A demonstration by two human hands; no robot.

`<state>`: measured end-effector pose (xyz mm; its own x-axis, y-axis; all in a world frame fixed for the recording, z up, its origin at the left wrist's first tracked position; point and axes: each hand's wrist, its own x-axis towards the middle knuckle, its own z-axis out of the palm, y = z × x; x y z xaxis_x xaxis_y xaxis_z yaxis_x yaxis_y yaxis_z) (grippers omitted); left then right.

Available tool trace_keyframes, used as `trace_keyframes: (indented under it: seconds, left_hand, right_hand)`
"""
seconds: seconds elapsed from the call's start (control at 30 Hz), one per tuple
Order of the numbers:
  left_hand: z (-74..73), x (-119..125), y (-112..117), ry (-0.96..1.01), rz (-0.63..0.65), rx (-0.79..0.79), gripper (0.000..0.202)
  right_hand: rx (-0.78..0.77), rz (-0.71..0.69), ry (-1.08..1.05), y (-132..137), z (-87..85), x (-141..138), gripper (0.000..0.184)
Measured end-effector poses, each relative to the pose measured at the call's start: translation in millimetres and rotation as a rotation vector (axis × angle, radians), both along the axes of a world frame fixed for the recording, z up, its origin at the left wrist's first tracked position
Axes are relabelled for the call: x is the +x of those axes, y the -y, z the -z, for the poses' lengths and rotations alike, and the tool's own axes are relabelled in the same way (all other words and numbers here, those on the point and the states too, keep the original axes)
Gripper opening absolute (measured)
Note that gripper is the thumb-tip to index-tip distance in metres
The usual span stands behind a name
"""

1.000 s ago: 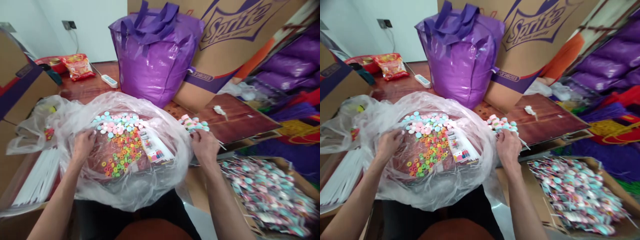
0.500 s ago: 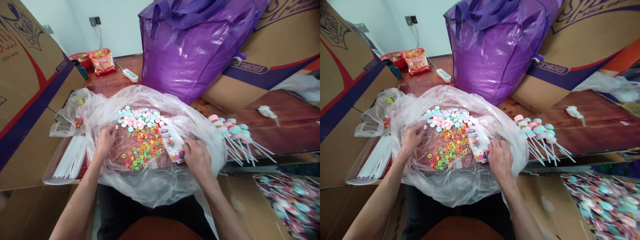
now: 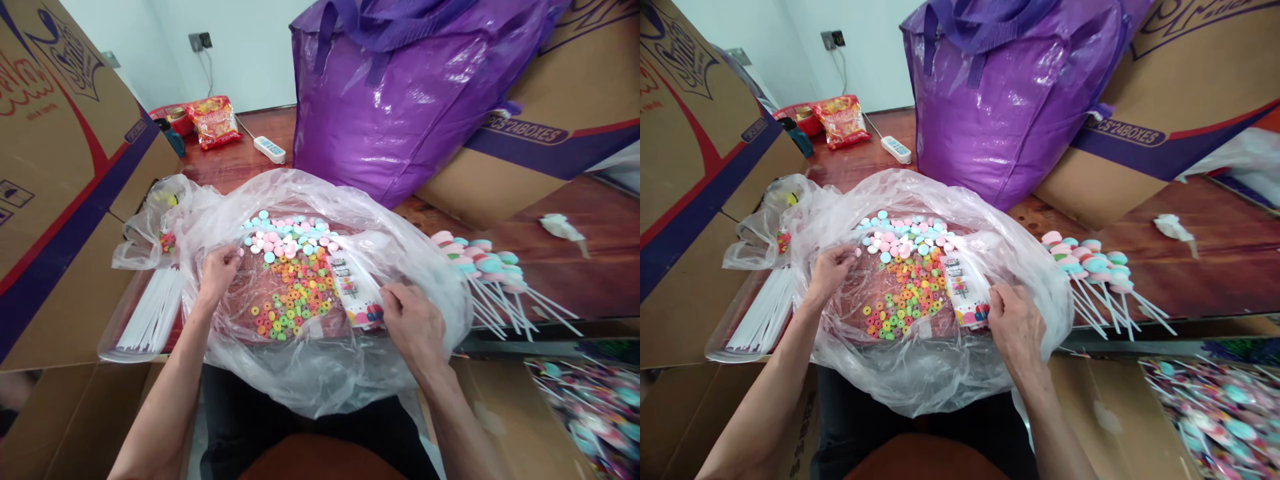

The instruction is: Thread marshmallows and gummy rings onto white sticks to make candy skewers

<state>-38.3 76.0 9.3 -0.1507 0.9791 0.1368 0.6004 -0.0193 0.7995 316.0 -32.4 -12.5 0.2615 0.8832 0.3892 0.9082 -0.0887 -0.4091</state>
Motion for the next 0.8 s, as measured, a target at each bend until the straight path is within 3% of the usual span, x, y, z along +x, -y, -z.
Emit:
trace_keyframes:
  seconds: [0.1, 0.27, 0.47, 0.63, 0.73, 0.8]
  left_hand:
    - [-8.1, 11, 7, 0.049, 0.01, 0.02, 0.032]
    - [-24.2, 31, 26, 0.026, 0.296, -0.113, 0.025]
    - [-11.3, 19, 1, -0.332, -0.02, 0.072, 0.033]
    - [4.3, 6, -15, -0.442, 0.048, 0.059, 0.028]
    - [6.3, 6, -10, -0.437, 0.091, 0.042, 0.024]
    - [5.0, 9, -8, -0.396, 0.047, 0.056, 0.022]
  right_hand:
    - [0.04, 0.003, -0.019, 5, -5.6, -2, 0.032]
    - [0.019, -0.008, -0.027, 8, -4.5, 0, 0.03]
    - [0.021, -0.026, 0.025, 12, -13.2, 0, 0.025]
    - [0.062, -0.198, -0.06, 18, -29.0, -13, 0.021]
    - [0.06, -0.298, -0.128, 19, -28.2, -24, 0.019]
    - [0.051, -0.324, -0.169, 19, -25.3, -32, 0.019]
